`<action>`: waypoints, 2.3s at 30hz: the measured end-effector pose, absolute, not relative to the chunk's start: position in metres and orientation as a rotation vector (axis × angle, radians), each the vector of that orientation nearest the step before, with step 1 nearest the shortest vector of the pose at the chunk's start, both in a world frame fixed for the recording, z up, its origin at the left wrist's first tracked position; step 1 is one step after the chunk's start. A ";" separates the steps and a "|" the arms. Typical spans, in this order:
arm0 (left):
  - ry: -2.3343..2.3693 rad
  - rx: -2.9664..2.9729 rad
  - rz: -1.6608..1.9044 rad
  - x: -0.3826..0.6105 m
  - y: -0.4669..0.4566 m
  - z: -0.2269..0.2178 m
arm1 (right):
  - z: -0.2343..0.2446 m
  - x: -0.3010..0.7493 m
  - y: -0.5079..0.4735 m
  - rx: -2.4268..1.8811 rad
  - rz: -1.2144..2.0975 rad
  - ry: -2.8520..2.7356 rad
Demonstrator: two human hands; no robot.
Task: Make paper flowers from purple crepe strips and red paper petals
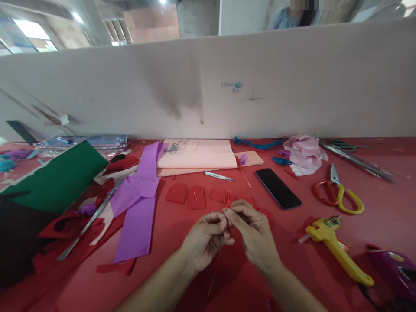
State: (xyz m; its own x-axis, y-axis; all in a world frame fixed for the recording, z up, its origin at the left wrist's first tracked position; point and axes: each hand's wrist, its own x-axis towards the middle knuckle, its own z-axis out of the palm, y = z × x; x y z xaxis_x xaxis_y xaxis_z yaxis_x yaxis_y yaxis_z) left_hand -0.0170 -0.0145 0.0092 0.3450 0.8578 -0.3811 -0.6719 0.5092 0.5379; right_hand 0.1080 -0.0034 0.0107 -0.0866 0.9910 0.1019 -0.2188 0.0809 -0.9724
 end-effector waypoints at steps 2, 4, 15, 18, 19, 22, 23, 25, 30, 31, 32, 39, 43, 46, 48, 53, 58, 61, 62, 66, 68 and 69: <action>0.672 0.328 1.014 -0.018 -0.015 0.008 | 0.012 0.108 -0.003 -0.920 1.325 -1.153; 0.662 0.343 1.018 -0.019 -0.015 0.007 | 0.013 0.108 -0.003 -0.902 1.358 -1.139; 0.693 0.368 1.025 -0.016 -0.016 0.007 | 0.016 0.108 -0.001 -0.961 1.382 -1.128; 0.706 0.357 1.050 -0.018 -0.014 0.005 | 0.018 0.107 0.000 -0.974 1.440 -1.109; 0.707 0.357 1.053 -0.018 -0.013 0.004 | 0.018 0.107 0.001 -0.966 1.454 -1.106; 0.696 0.382 1.042 -0.018 -0.013 0.001 | 0.017 0.108 0.001 -0.945 1.469 -1.108; 0.694 0.392 1.038 -0.018 -0.013 0.000 | 0.016 0.108 0.001 -0.943 1.471 -1.104; 0.704 0.401 1.041 -0.017 -0.013 -0.001 | 0.015 0.110 0.002 -0.938 1.461 -1.099; 0.741 0.398 1.044 -0.016 -0.013 -0.002 | 0.015 0.110 0.003 -0.952 1.410 -1.088; 0.742 0.398 1.039 -0.016 -0.013 -0.002 | 0.015 0.109 0.003 -0.955 1.428 -1.078; 0.741 0.399 1.038 -0.016 -0.013 -0.002 | 0.015 0.109 0.004 -0.959 1.453 -1.074; 0.709 0.409 1.090 -0.021 -0.007 0.003 | 0.014 0.120 0.013 -1.032 1.366 -0.929; 0.683 0.397 1.074 -0.021 -0.006 0.005 | 0.020 0.138 0.018 -0.858 1.250 -0.729; 0.659 0.385 1.068 -0.021 -0.006 0.006 | 0.027 0.149 0.024 -0.799 1.247 -0.589; 0.660 0.371 1.067 -0.022 -0.006 0.006 | 0.029 0.156 0.030 -0.803 1.202 -0.497; 0.676 0.289 1.053 -0.026 -0.003 0.004 | 0.031 0.175 0.043 -0.894 0.915 -0.520; 0.825 0.235 1.041 -0.028 -0.001 0.003 | 0.025 0.190 0.047 -1.233 0.702 -0.946; 0.930 0.227 1.068 -0.033 0.002 0.006 | 0.009 0.193 0.050 -1.504 0.429 -1.487; 0.951 0.228 1.083 -0.036 0.003 0.007 | 0.003 0.193 0.051 -1.589 0.328 -1.677; 0.953 0.259 1.108 -0.044 0.008 0.008 | -0.020 0.187 0.052 -1.811 0.167 -2.039; 0.939 0.273 1.098 -0.043 0.008 0.007 | -0.026 0.184 0.051 -1.842 0.152 -2.067; 0.938 0.273 1.089 -0.041 0.006 0.006 | -0.028 0.182 0.050 -1.851 0.136 -2.086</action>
State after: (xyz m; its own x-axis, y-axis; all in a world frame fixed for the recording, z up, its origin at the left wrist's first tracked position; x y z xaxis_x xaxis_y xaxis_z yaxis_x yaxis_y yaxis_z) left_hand -0.0413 0.0065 0.0059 0.1390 0.8467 -0.5135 -0.6333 0.4746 0.6112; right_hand 0.1823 0.0504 -0.0275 -0.0875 0.9772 0.1934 0.9440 0.1434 -0.2972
